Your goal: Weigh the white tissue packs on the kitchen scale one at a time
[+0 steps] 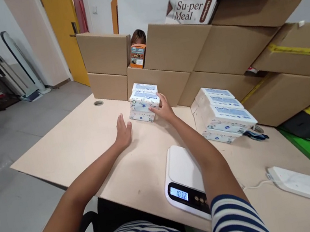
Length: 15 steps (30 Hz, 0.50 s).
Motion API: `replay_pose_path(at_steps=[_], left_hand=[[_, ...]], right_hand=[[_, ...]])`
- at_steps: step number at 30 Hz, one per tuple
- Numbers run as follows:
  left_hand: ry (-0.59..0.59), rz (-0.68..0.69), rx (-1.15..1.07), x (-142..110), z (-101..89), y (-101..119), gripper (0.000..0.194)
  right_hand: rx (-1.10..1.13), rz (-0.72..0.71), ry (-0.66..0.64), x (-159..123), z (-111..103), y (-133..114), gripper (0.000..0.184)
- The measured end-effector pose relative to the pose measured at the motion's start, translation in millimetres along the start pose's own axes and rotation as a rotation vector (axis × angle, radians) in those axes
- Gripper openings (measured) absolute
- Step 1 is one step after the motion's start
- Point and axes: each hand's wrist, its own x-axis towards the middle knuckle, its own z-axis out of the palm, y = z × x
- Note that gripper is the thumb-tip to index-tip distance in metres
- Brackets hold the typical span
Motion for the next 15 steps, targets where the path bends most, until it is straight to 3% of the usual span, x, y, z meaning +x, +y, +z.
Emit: replay_pose_path(at_steps=[10,15], left_hand=[[0.020,0.026,-0.093,3.6,0.3,-8.8,0.099],[0.063,0.019,-0.072,8.8,-2.1,-7.6,0.102]], right_hand=[[-0.207,0.154,-0.070,10.5,-0.6,-17.7,0.109],[-0.289,0.200,-0.153,0.6,-18.3,-40.7,0.127]])
